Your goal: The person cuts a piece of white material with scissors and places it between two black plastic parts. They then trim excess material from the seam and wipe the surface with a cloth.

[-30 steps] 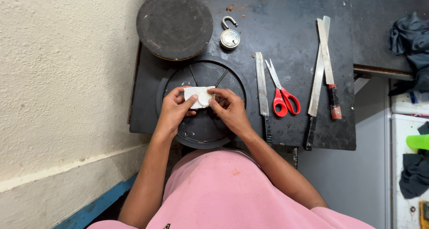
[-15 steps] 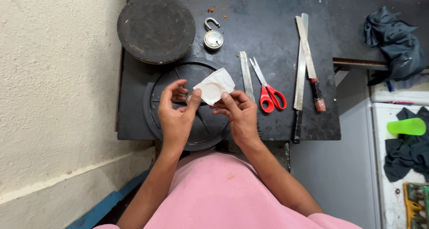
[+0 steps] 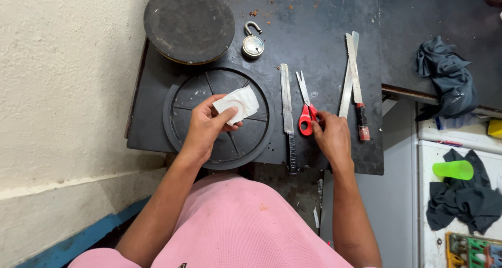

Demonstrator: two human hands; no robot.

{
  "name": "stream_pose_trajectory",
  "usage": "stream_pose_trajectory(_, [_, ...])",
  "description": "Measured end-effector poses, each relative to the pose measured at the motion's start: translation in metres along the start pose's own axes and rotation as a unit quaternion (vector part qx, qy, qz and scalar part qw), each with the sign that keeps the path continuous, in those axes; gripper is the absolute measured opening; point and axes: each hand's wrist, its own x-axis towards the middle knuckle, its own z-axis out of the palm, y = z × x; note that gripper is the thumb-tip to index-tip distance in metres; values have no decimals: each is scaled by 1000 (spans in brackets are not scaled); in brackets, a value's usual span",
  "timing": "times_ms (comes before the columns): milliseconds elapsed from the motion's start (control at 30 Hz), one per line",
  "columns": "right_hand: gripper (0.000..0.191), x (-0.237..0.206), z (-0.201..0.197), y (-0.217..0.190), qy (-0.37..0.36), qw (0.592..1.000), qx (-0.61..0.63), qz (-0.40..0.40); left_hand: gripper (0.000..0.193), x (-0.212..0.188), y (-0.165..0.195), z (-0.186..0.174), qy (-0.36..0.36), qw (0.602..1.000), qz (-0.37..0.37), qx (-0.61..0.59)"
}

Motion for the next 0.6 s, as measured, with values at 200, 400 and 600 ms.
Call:
stream_pose_trajectory(200, [61, 11, 17, -5, -40, 997, -59, -13, 19, -8, 3, 5, -20, 1000, -6, 15])
stream_pose_trajectory(400, [54, 23, -8, 3, -172, 947, 250, 108, 25, -16, 7, 7, -27, 999, 23, 4])
stream_pose_trajectory(600, [66, -46, 7, -26, -210, 734, 642, 60, 30, -14, 9, 0, 25, 996, 82, -27])
